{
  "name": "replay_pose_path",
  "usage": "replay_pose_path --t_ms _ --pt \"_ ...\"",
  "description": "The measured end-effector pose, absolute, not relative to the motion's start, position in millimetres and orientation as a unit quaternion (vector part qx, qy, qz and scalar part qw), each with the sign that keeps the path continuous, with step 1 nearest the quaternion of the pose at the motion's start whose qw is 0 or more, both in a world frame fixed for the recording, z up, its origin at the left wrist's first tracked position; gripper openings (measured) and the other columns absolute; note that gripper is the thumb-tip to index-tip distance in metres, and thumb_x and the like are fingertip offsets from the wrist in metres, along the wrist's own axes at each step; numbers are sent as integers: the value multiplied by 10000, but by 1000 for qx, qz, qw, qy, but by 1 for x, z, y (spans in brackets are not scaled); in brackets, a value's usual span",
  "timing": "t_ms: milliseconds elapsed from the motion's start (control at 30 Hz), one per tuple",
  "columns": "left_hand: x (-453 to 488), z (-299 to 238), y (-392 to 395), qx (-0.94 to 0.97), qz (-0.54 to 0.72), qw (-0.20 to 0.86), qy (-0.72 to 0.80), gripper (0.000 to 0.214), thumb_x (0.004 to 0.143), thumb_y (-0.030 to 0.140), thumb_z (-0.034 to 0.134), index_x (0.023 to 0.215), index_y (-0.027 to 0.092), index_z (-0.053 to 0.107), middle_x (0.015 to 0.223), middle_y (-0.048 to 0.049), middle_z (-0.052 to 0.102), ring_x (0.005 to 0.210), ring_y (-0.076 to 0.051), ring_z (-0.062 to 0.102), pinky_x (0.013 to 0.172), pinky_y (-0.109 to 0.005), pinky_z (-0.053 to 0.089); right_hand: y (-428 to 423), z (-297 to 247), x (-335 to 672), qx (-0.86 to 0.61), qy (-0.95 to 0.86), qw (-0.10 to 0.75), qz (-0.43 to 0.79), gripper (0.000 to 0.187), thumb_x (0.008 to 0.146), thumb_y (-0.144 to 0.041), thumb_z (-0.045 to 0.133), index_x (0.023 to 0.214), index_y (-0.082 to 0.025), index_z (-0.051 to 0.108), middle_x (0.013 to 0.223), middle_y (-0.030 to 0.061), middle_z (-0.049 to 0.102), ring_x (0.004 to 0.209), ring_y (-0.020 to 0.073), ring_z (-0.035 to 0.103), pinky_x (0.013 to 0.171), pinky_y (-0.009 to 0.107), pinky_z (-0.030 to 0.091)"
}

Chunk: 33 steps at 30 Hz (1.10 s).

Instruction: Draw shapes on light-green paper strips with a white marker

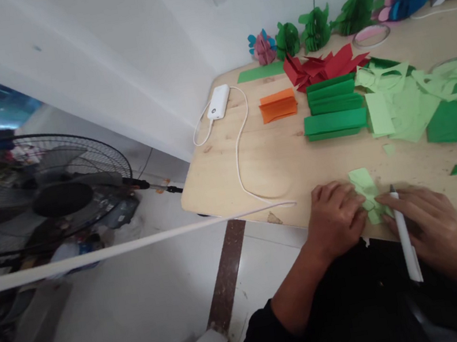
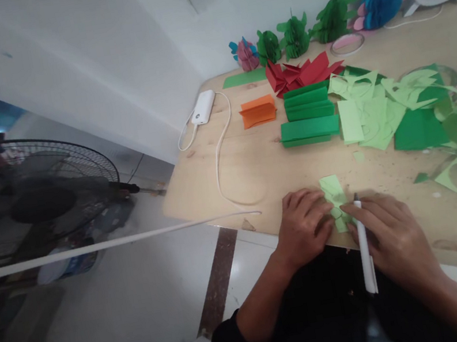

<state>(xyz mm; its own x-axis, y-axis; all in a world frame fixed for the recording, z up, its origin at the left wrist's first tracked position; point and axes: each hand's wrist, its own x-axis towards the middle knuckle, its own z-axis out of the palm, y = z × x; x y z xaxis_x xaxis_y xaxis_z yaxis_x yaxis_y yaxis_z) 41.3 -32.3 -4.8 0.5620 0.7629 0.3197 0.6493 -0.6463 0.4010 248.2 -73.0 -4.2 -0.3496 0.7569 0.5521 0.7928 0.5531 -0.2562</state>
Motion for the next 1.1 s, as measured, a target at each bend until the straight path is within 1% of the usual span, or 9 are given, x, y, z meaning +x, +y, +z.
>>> replay_pose_path --t_ms 167,300,433,633,733,933,1033,1100 --pt "41 -6 -34 870 255 123 404 262 970 337 577 1133 191 723 1256 -90 701 1220 -246 567 1059 -422 430 -73 -7 250 -467 -825 316 -37 264 907 -161 616 1169 -159 645 1010 123 730 1019 288 669 879 425 489" --pt "40 -6 -35 872 244 126 405 262 969 342 574 1129 198 725 1256 -90 703 1229 -250 563 1057 -434 439 -74 -5 250 -463 -826 321 -27 287 888 -146 637 1175 -169 648 1002 123 732 1015 298 676 893 443 488" --pt "40 -7 -35 874 249 122 399 245 973 326 564 1100 191 725 1249 -85 704 1244 -244 558 1071 -421 430 -74 -2 248 -463 -826 321 -29 286 889 -136 632 1172 -174 649 1012 129 727 1003 308 676 882 458 485" --pt "41 -9 -34 874 247 116 403 230 977 316 555 1081 197 722 1237 -75 713 1220 -237 570 1061 -427 434 -74 -3 248 -468 -823 321 -24 276 901 -153 623 1172 -192 655 991 111 733 1001 294 681 863 439 480" --pt "42 -9 -34 870 267 115 399 248 987 315 542 1116 195 717 1217 -67 722 1212 -232 576 1063 -417 434 -74 -4 249 -462 -826 322 -31 263 897 -154 628 1158 -174 655 982 119 732 994 297 677 857 438 480" --pt "42 -8 -34 870 255 119 405 253 996 312 536 1134 203 717 1221 -64 725 1209 -233 583 1058 -419 439 -74 -5 250 -464 -823 326 -21 310 896 -163 630 1202 -199 659 992 100 740 1003 282 683 865 425 471" --pt "42 -8 -34 871 254 117 405 257 1009 313 514 1106 204 726 1215 -66 729 1202 -235 588 1061 -424 435 -74 -3 249 -463 -822 331 -24 277 896 -172 632 1169 -207 662 988 90 743 984 272 688 886 424 476" --pt "41 -8 -34 871 257 115 402 256 1009 306 513 1095 198 729 1214 -65 729 1210 -233 580 1071 -421 428 -74 -2 248 -463 -825 322 -32 255 895 -169 631 1147 -203 658 971 91 745 967 271 692 873 420 483"
